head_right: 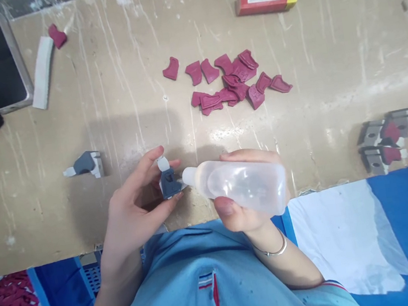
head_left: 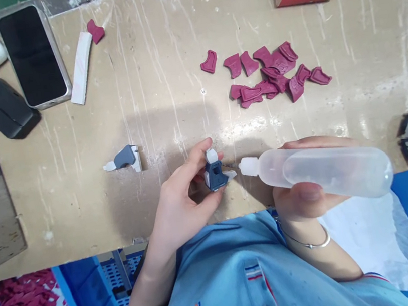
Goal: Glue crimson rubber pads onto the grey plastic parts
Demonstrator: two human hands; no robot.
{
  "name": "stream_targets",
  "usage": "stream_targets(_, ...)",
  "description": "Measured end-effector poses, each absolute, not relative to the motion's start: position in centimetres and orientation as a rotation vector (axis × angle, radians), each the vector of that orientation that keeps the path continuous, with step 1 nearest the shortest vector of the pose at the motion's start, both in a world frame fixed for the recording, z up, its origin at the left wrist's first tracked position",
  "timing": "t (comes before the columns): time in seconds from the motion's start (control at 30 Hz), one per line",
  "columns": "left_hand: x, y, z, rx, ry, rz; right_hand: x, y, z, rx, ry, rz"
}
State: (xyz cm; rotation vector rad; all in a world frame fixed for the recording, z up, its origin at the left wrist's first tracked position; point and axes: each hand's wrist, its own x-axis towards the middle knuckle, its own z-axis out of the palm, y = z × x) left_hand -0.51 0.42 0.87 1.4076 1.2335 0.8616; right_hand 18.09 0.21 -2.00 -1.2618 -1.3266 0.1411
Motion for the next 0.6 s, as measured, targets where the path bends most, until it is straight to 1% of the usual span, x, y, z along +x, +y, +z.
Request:
stream_targets(0.27, -0.5, 0.4, 1.1, 1.415, 1.281, 0.847, 17.9, -0.2, -2.3, -1.206, -1.248, 0.227)
stream_targets(0.4, -0.6, 0.7, 1.0, 1.427, 1.288, 0.829, 17.6, -0.3, -2.1, -1.206, -1.109, 0.355)
stream_targets(0.47, -0.6, 0.8, 1.1, 1.414, 1.298, 0.810, 18.4, 0.1, -2.0, -1.106, -0.957, 0.603)
stream_targets(0.53, -0.7, 0.9, 1.1, 1.394, 1.323, 0.787, 20.6, 1.1, -2.2, -0.901, -0.687, 1.059)
stream_targets(0.6, -0.8, 0.9, 1.0, 1.389, 1.345, 0.773, 23.9, 2.2, -2.7, -0.577, -0.330, 1.483)
